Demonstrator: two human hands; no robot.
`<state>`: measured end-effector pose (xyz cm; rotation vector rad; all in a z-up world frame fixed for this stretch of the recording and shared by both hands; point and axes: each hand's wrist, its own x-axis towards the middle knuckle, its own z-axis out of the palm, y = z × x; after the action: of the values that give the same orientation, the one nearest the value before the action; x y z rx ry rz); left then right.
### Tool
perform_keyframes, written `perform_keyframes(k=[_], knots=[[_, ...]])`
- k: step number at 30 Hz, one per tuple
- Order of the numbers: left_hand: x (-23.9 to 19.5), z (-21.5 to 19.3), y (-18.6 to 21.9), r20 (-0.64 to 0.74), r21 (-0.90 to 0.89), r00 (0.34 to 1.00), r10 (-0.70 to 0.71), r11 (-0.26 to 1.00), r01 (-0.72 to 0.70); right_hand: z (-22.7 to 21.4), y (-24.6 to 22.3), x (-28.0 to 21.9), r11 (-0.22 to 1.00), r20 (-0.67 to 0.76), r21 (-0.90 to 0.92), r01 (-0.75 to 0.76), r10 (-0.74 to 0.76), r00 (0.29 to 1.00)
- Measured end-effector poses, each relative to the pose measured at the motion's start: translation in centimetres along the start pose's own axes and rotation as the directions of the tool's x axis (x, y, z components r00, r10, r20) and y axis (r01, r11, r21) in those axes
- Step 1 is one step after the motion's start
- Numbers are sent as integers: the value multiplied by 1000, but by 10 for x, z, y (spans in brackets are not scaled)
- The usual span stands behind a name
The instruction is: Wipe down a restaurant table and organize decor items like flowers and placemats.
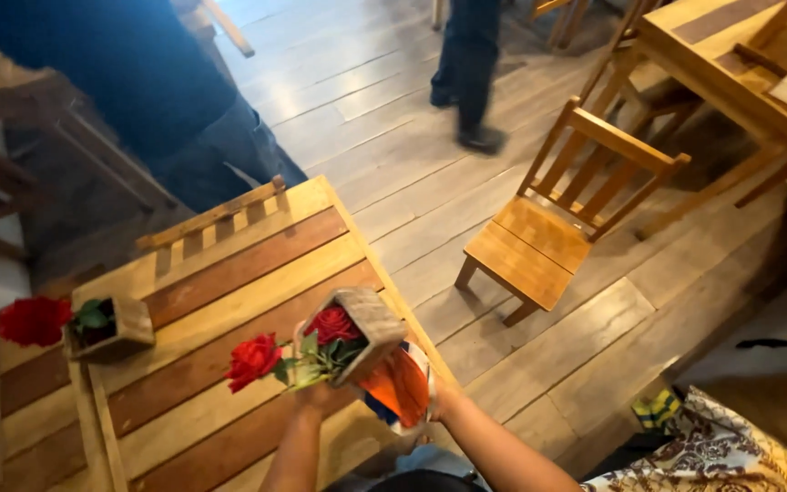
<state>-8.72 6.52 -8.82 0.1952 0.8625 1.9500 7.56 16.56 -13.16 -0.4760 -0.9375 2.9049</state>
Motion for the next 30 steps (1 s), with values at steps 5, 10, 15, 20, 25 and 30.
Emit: perform_keyframes(k=[5,10,15,20,25,30], knots=[[-9,-42,1,-83,18,996,-13,1000,15,-1,3,10,960,-102,281,-6,36,994],[-35,-101,19,-140,54,989,-48,997,56,-22,33,31,958,-392,281,63,55,918],[-58,-193,37,-170,118,978,-121,983,143,111,7,12,954,-356,243,173,-79,931],[-56,-285,69,-133,219,965,-228,942,253,149,66,41,961,-259,254,111,-43,965],[-56,-311,94,-10,348,925,-379,866,359,153,91,36,972,-384,-173,158,-214,898],[-64,-276,84,119,485,818,-563,751,447,207,69,-21,914,-384,-406,-16,-155,910]])
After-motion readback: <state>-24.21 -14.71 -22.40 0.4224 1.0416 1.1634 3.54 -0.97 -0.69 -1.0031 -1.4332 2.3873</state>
